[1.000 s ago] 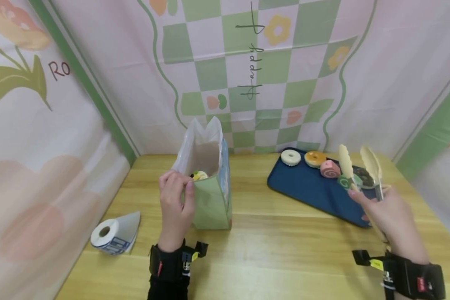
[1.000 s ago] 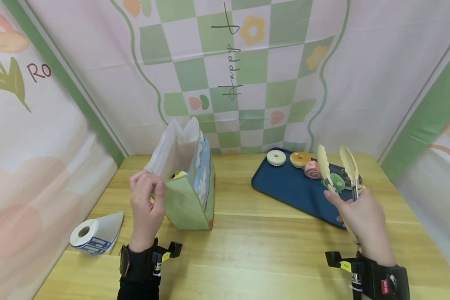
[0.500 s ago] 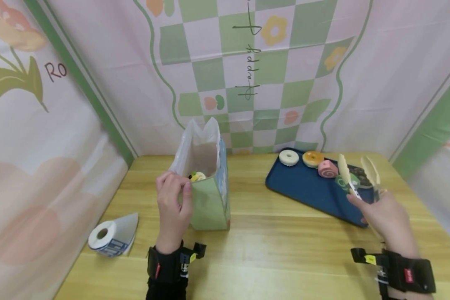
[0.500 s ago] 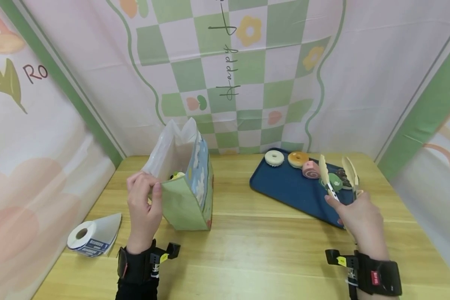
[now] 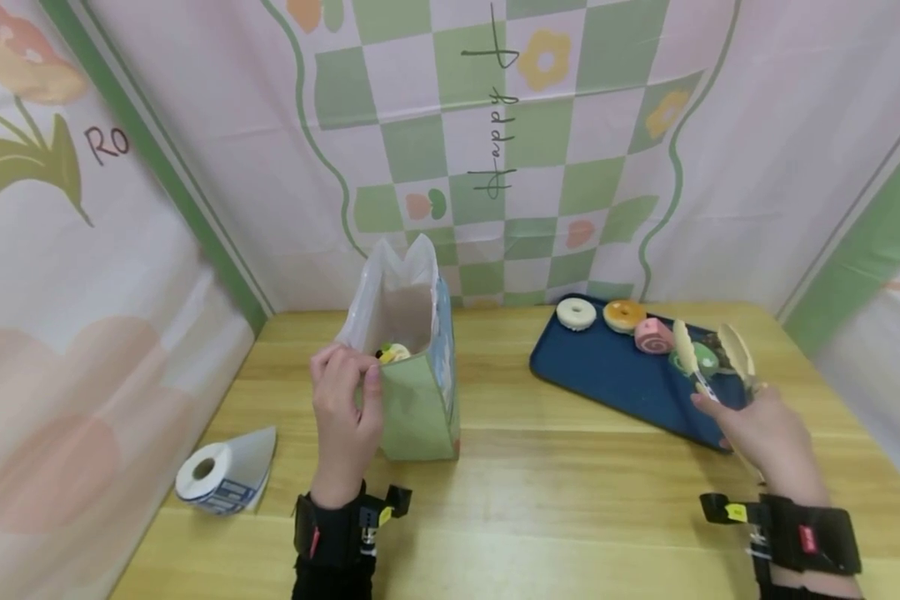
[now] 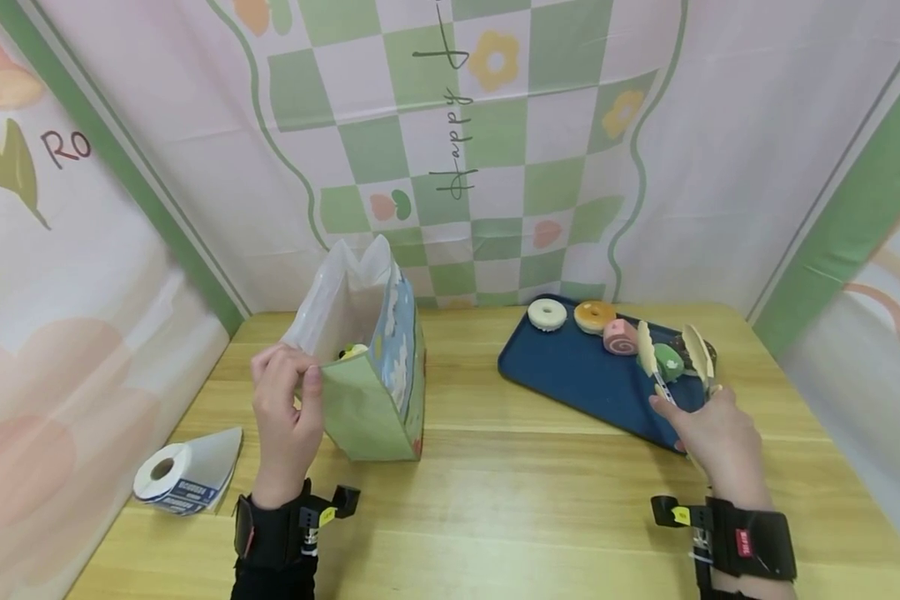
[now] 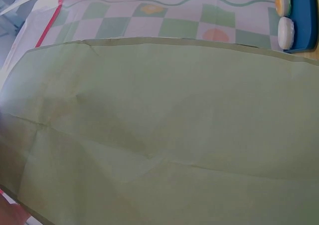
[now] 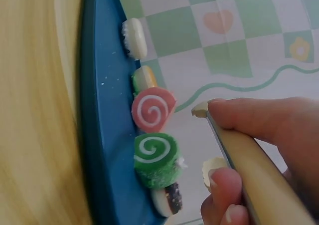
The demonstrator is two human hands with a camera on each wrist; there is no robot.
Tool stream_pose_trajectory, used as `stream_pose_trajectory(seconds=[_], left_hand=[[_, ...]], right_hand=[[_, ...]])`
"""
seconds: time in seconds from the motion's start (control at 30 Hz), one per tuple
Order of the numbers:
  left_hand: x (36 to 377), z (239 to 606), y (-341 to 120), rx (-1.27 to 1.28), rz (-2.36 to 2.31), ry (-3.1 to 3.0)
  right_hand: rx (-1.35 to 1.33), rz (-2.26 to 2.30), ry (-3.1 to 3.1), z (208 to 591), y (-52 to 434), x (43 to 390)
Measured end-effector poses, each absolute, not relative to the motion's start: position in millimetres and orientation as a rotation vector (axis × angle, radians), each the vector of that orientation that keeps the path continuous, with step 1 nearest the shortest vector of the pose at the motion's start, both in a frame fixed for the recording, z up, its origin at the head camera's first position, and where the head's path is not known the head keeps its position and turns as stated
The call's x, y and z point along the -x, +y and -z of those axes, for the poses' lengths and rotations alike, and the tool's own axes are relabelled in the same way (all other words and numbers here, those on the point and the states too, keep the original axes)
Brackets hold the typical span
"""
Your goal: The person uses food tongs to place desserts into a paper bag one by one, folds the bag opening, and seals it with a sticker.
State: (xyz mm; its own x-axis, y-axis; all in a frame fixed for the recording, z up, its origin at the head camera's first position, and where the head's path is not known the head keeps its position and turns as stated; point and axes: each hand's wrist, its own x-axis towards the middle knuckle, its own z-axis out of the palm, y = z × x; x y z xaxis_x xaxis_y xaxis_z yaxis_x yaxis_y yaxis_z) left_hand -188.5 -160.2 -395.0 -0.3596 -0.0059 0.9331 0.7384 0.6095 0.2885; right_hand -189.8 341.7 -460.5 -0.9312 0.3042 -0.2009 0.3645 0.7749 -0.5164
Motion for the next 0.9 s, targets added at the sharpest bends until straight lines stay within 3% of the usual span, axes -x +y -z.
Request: stream_pose_trajectory(seconds=[0.9], left_hand=[[188.4,395.4,-160.1,0.586,0.877,-1.786]], right_hand=[[-0.536,0.912,2.743,481.2,349.7,196.8]])
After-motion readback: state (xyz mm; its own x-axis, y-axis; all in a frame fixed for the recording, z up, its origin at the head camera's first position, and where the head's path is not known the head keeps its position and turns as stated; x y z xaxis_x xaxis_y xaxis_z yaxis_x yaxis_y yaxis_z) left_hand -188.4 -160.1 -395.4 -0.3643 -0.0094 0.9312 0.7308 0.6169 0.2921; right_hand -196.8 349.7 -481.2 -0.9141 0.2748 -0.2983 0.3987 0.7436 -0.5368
